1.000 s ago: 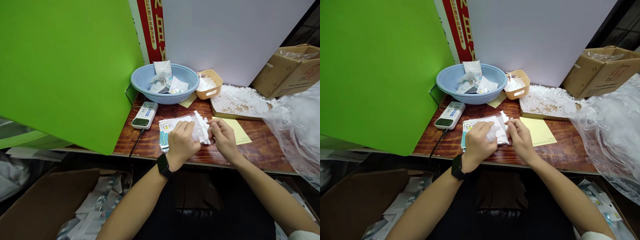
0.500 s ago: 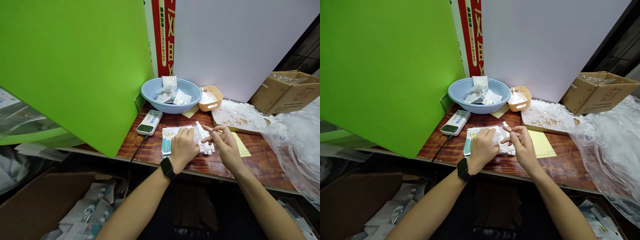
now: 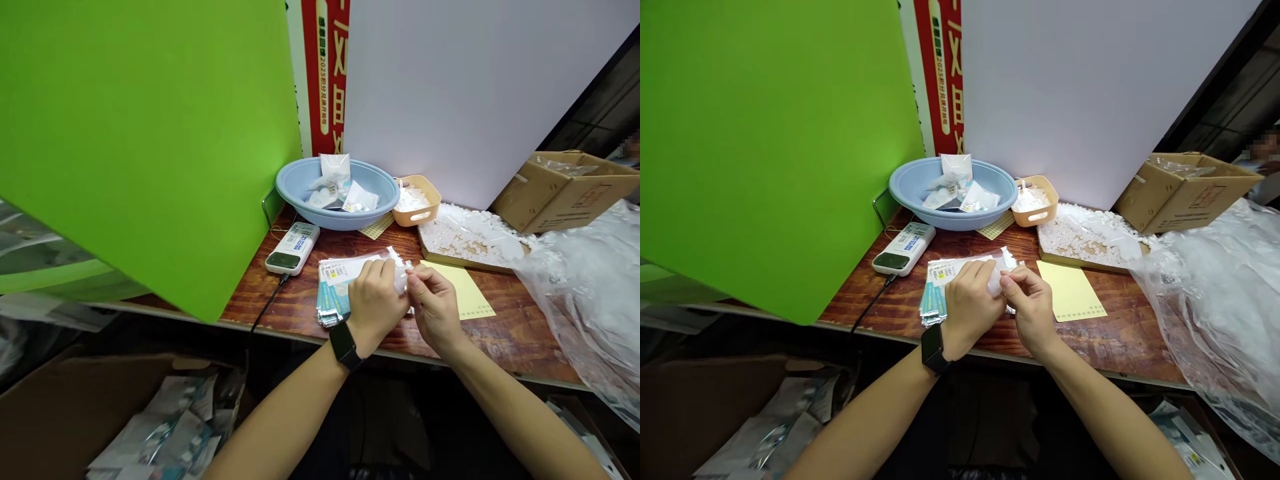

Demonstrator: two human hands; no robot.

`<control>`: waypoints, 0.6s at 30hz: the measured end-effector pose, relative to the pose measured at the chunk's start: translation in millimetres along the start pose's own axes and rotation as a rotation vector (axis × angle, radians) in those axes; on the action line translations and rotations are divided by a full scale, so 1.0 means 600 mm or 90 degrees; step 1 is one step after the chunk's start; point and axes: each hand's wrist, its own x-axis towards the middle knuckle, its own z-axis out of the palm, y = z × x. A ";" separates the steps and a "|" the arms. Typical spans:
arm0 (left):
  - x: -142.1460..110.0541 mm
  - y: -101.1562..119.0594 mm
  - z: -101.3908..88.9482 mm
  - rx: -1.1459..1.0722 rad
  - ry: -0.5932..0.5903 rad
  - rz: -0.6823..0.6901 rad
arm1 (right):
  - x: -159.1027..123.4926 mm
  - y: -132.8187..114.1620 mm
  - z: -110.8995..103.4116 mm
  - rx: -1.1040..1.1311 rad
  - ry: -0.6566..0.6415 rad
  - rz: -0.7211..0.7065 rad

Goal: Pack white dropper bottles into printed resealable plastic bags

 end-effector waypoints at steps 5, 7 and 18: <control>0.000 0.002 -0.001 -0.009 0.037 0.044 | -0.005 0.006 -0.008 -0.039 0.012 -0.017; 0.001 0.002 0.000 -0.008 0.050 0.078 | -0.007 0.008 -0.014 -0.061 0.008 -0.020; 0.017 -0.018 0.026 0.037 0.078 0.138 | 0.077 -0.020 -0.087 -0.463 -0.140 -0.099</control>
